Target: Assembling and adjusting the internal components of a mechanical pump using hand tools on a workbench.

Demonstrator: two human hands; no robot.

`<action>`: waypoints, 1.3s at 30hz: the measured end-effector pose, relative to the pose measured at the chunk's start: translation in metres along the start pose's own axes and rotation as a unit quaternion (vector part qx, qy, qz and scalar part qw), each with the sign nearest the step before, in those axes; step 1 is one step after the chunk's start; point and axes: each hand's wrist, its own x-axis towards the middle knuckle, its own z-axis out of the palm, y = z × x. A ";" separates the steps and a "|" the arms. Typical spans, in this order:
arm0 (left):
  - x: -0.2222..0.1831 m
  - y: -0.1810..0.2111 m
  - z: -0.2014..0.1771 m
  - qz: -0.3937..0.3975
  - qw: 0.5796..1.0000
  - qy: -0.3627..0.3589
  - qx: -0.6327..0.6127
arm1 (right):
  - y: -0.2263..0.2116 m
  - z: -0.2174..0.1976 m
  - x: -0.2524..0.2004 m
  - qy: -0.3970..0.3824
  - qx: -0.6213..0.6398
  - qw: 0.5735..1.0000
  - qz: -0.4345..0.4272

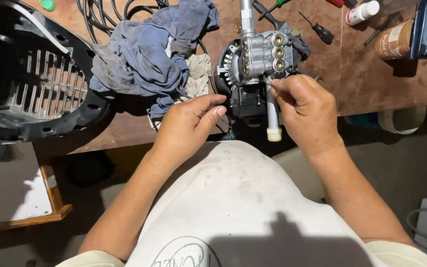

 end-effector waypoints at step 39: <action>0.227 -0.015 -0.008 0.551 0.725 -0.065 0.408 | -0.075 -0.008 -0.022 -0.168 -0.321 0.874 0.323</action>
